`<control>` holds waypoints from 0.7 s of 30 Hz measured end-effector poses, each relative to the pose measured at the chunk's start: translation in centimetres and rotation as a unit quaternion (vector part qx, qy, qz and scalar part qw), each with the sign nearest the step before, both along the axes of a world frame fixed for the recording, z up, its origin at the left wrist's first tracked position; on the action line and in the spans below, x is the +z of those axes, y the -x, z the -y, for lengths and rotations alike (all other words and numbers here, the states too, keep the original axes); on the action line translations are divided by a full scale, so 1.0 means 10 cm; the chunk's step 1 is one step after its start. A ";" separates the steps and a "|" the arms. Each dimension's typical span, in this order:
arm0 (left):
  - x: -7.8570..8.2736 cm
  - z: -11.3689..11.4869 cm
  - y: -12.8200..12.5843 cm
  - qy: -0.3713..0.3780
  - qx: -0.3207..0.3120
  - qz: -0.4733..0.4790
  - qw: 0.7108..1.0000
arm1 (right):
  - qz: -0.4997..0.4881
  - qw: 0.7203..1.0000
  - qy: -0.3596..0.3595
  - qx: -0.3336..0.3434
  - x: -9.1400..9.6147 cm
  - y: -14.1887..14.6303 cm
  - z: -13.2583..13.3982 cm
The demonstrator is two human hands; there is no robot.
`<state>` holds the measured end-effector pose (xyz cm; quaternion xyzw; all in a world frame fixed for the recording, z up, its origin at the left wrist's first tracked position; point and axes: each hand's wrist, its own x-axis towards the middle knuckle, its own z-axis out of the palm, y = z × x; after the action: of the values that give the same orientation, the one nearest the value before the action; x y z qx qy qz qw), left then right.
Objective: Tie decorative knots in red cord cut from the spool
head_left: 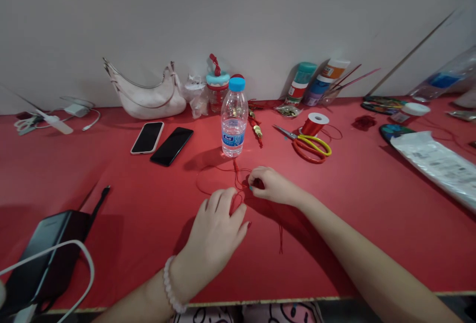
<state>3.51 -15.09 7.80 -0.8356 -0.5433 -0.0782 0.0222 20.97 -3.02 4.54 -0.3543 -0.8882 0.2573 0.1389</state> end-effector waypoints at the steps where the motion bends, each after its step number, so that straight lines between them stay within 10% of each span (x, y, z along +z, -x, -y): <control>1: -0.02 -0.03 0.01 -0.022 -0.026 0.001 0.999 | 0.000 1.000 0.002 0.000 0.00 0.00 0.00; 8: -0.18 -0.21 0.05 0.011 -0.124 -0.052 0.991 | 0.010 1.000 -0.009 0.009 -0.02 0.00 -0.01; 21: -0.34 -0.25 0.08 0.050 -0.057 0.031 0.997 | -0.001 1.000 0.003 0.007 0.00 0.01 0.01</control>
<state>2.66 -12.61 4.35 -0.8627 -0.4981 -0.0776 -0.0406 20.87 -3.08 4.50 -0.3481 -0.8899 0.2610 0.1370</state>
